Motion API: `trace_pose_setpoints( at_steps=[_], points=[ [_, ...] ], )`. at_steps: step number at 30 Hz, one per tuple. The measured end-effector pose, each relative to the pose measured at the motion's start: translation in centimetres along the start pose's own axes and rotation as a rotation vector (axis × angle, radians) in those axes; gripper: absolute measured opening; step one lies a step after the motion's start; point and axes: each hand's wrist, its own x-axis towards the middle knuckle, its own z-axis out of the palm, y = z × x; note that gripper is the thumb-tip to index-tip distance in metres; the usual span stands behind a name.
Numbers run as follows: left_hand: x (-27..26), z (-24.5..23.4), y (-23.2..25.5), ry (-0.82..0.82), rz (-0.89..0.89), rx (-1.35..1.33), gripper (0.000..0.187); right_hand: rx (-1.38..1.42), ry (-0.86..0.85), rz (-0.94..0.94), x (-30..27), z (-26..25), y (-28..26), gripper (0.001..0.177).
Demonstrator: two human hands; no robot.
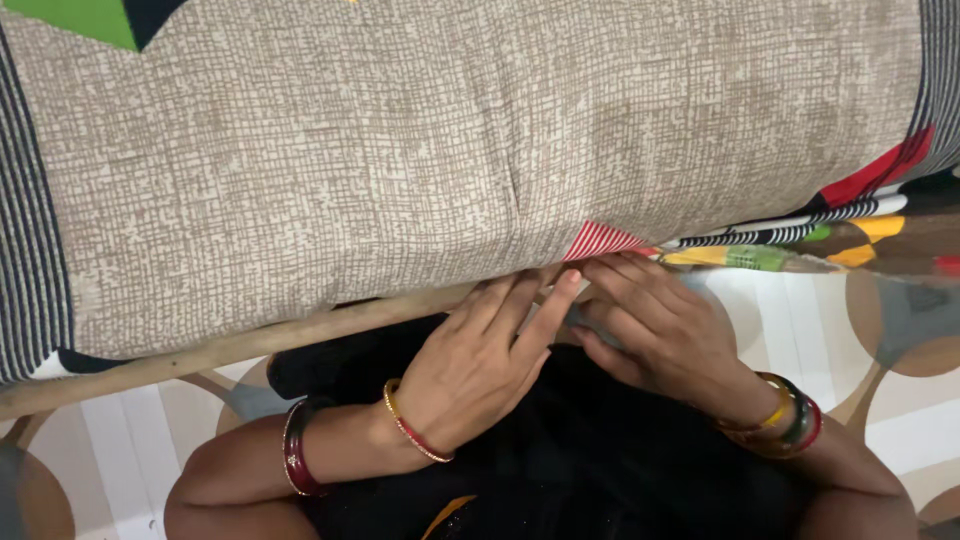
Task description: The person smooths the bedsheet across the mattress by hand and tucks the edges of the sheet under the mattress along the side of the bed frame.
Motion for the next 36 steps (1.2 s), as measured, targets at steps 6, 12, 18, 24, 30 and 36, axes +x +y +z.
trace_pose_setpoints(
  at_steps=[6,12,18,24,30,36],
  points=[
    [0.1,0.2,-0.3,0.003,0.009,0.079,0.066,0.040,-0.266,0.080,2.0,-2.3,-0.6,0.048],
    [0.8,-0.2,-1.6,-0.048,0.032,-0.096,0.051,0.119,-0.507,-0.001,4.2,-4.5,0.5,0.063],
    [1.2,-0.5,-2.2,-0.120,0.027,-0.254,0.032,0.389,-0.719,-0.007,7.8,-6.0,1.7,0.053],
    [1.4,0.0,-1.8,-0.184,0.016,-0.366,0.028,0.376,-1.118,0.093,11.2,-5.4,2.1,0.060],
    [1.4,0.0,-1.0,-0.077,0.070,-0.202,0.027,0.377,-1.135,0.013,12.6,-6.7,2.4,0.060],
    [1.4,1.3,-1.4,-0.104,0.074,-0.089,0.014,-0.019,-0.832,0.134,9.1,-4.0,1.4,0.032]
  ],
)
